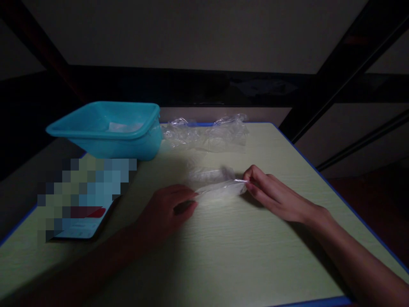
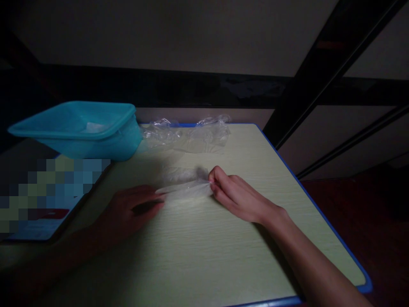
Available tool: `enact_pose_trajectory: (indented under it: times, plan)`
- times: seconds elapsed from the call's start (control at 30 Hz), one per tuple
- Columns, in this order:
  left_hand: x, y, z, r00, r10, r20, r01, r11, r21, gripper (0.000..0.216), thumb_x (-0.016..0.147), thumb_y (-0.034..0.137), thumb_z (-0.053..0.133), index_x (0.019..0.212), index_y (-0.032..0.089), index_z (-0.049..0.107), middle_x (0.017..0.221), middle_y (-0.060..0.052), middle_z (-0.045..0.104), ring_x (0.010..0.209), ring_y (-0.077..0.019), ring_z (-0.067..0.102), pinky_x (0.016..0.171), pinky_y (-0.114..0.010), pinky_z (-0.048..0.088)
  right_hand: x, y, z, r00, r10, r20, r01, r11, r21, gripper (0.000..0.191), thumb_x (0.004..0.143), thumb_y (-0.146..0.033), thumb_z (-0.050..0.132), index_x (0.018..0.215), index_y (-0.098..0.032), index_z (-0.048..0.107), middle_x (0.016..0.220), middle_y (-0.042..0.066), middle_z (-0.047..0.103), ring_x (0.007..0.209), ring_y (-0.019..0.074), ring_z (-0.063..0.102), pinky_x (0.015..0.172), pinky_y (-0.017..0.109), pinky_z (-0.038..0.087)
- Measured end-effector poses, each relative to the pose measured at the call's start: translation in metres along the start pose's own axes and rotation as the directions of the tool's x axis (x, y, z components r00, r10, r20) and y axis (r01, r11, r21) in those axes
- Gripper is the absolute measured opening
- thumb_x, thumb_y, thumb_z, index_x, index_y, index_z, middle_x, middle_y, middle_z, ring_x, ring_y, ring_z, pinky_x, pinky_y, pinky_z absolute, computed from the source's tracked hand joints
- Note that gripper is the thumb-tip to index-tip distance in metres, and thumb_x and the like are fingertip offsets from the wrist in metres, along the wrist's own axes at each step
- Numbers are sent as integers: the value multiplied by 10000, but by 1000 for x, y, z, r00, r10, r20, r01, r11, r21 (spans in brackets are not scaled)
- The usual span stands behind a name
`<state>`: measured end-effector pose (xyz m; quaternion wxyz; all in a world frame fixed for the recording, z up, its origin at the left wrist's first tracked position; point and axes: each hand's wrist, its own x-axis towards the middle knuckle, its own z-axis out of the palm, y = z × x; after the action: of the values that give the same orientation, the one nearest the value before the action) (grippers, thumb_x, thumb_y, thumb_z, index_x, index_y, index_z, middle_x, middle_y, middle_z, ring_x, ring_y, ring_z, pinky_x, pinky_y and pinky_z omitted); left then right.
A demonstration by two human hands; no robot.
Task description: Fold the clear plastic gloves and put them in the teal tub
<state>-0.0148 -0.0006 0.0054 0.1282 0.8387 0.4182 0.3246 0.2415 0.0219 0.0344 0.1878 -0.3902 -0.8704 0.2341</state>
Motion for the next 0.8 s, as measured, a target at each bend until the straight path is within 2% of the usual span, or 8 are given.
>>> enact_pose_trajectory:
  times: [0.1,0.2,0.3,0.43,0.63,0.8]
  plan:
    - [4,2,-1,996,-88,31,89,995,-50,226,797,220,487,672,157,665,643,-26,675,568,-138,614,542,-221,470,5,8,7,997,3,-79,3,997,80,88,916,-237,320,850,-201,366,641,-30,450,536,108,422,501,237,338]
    - [8,3,-2,967,-246,64,250,966,-62,241,781,266,497,641,158,662,574,1,649,512,-131,577,487,-207,420,10,12,13,990,33,-139,-10,987,158,75,908,-228,325,853,-200,368,623,-32,454,541,114,422,513,244,340]
    - [11,3,0,928,-364,75,371,922,-113,235,751,281,517,615,157,661,548,11,644,522,-141,581,489,-210,417,15,12,18,986,80,-144,-35,957,288,69,906,-234,326,851,-204,355,615,-28,493,537,117,448,513,246,353]
    - [16,3,2,883,-463,78,469,856,-219,184,702,264,544,621,151,664,564,2,662,537,-150,596,491,-212,424,20,9,24,975,166,-151,-94,912,399,71,900,-248,345,842,-208,351,597,-26,535,527,119,493,514,246,374]
    - [16,0,4,860,-507,64,498,802,-329,107,669,235,567,678,149,630,627,4,650,580,-146,608,526,-215,452,24,6,30,941,250,-229,-165,928,334,90,889,-263,367,825,-201,379,531,-42,488,458,104,433,467,239,324]
    - [16,0,5,826,-559,75,541,748,-384,237,661,256,594,871,146,581,626,18,613,579,-151,616,541,-236,480,27,2,34,916,277,-290,-230,955,187,39,862,-209,364,838,-195,392,540,-24,492,459,111,426,478,253,303]
